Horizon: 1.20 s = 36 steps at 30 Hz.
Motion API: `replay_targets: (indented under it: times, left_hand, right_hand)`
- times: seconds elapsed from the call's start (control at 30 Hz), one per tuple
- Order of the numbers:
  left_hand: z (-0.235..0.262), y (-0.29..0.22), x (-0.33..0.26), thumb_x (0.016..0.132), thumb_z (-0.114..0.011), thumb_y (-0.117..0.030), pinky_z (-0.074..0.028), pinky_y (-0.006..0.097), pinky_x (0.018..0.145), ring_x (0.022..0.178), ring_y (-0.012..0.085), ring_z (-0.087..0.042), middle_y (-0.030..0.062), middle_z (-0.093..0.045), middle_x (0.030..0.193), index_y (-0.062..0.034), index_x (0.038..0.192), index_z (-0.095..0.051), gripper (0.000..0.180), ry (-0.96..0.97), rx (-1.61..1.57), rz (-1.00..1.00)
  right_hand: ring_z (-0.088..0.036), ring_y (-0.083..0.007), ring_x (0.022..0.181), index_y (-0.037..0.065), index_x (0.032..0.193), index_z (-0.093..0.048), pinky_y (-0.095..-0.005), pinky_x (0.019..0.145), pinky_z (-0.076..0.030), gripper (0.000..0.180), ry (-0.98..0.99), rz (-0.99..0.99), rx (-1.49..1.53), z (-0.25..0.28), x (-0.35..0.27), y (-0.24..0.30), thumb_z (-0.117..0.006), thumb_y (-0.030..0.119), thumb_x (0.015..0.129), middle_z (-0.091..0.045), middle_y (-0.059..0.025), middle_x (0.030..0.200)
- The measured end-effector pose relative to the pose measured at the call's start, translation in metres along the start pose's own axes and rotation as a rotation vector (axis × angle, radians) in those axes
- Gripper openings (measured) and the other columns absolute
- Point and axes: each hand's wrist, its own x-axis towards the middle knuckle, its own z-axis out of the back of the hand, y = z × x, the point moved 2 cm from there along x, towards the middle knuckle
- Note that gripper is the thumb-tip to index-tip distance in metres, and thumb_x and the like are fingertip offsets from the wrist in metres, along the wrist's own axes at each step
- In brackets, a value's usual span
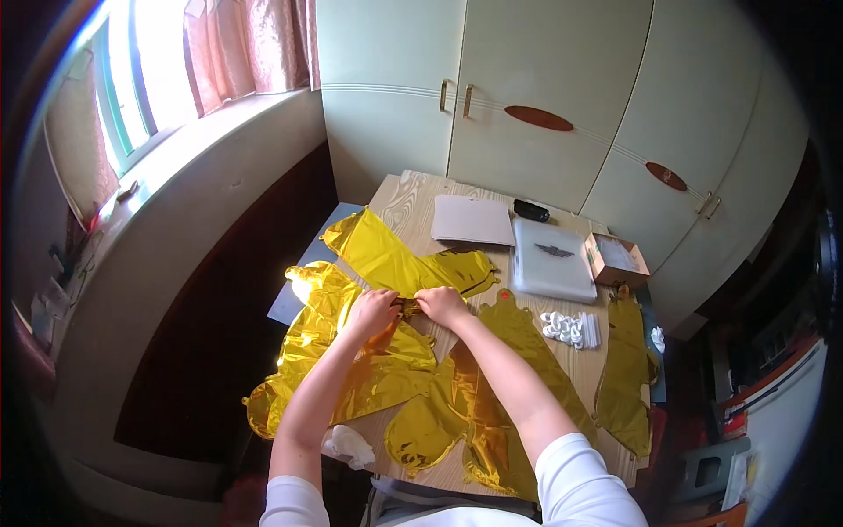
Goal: Folding gold-colored foil decorations around cardboard inserts and organizing them on a table.
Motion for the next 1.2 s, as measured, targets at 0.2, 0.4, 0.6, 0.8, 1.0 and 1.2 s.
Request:
replay_targets:
  times: [0.2, 0.4, 0.6, 0.8, 1.0, 1.2]
  left_hand:
    - [0.007, -0.006, 0.009, 0.089, -0.057, -0.028, -0.053, 0.046, 0.074, 0.087, 0.0346, -0.066, 0.0142, -0.069, 0.094, -0.0132, 0.103, -0.067, 0.023, -0.028, -0.049, 0.142]
    - [0.019, -0.017, 0.02, 0.086, -0.058, -0.029, -0.053, 0.046, 0.073, 0.084, 0.0349, -0.067, 0.0143, -0.07, 0.089, -0.014, 0.096, -0.07, 0.022, 0.038, -0.03, 0.221]
    - [0.014, -0.008, 0.025, 0.085, -0.061, -0.028, -0.054, 0.045, 0.073, 0.083, 0.0353, -0.067, 0.0162, -0.07, 0.085, -0.0129, 0.093, -0.072, 0.021, 0.017, -0.115, 0.237]
    - [0.017, -0.006, 0.028, 0.082, -0.065, -0.029, -0.054, 0.043, 0.072, 0.081, 0.0339, -0.068, 0.0161, -0.07, 0.085, -0.011, 0.093, -0.072, 0.022, -0.008, -0.164, 0.229]
    - [0.012, 0.001, 0.03, 0.078, -0.07, -0.03, -0.052, 0.042, 0.069, 0.075, 0.0341, -0.067, 0.0148, -0.069, 0.078, -0.0069, 0.084, -0.07, 0.024, -0.086, -0.264, 0.288]
    - [0.009, 0.002, 0.034, 0.08, -0.07, -0.032, -0.051, 0.044, 0.072, 0.079, 0.0357, -0.066, 0.0167, -0.069, 0.081, -0.005, 0.083, -0.068, 0.027, -0.121, -0.272, 0.258]
  right_hand:
    - [-0.068, -0.0284, 0.082, 0.018, 0.096, -0.073, -0.0407, 0.074, -0.054, 0.018, 0.022, -0.247, 0.215, 0.003, 0.006, -0.007, -0.062, 0.025, 0.084, -0.071, -0.0085, 0.087]
    - [-0.068, -0.0276, 0.081, 0.015, 0.092, -0.073, -0.039, 0.074, -0.055, 0.016, 0.006, -0.353, 0.236, 0.003, 0.009, -0.004, -0.066, 0.024, 0.081, -0.072, -0.0079, 0.087]
    - [-0.07, -0.0222, 0.087, 0.009, 0.101, -0.069, -0.0341, 0.078, -0.054, 0.026, 0.024, -0.367, 0.404, 0.012, 0.004, 0.001, -0.071, 0.027, 0.082, -0.073, -0.0084, 0.092]
    - [-0.069, -0.0244, 0.09, 0.008, 0.102, -0.067, -0.037, 0.079, -0.053, 0.027, -0.055, -0.338, 0.587, 0.01, 0.0, -0.01, -0.072, 0.027, 0.082, -0.072, -0.0103, 0.099]
    - [-0.067, -0.0298, 0.089, 0.007, 0.097, -0.067, -0.0393, 0.081, -0.053, 0.016, -0.082, -0.353, 0.405, -0.002, 0.003, -0.014, -0.063, 0.017, 0.085, -0.07, -0.0129, 0.095]
    - [-0.063, -0.0289, 0.101, 0.006, 0.101, -0.068, -0.0373, 0.09, -0.051, 0.025, -0.08, -0.104, 0.312, -0.005, 0.0, -0.016, -0.063, 0.018, 0.08, -0.067, -0.0106, 0.107]
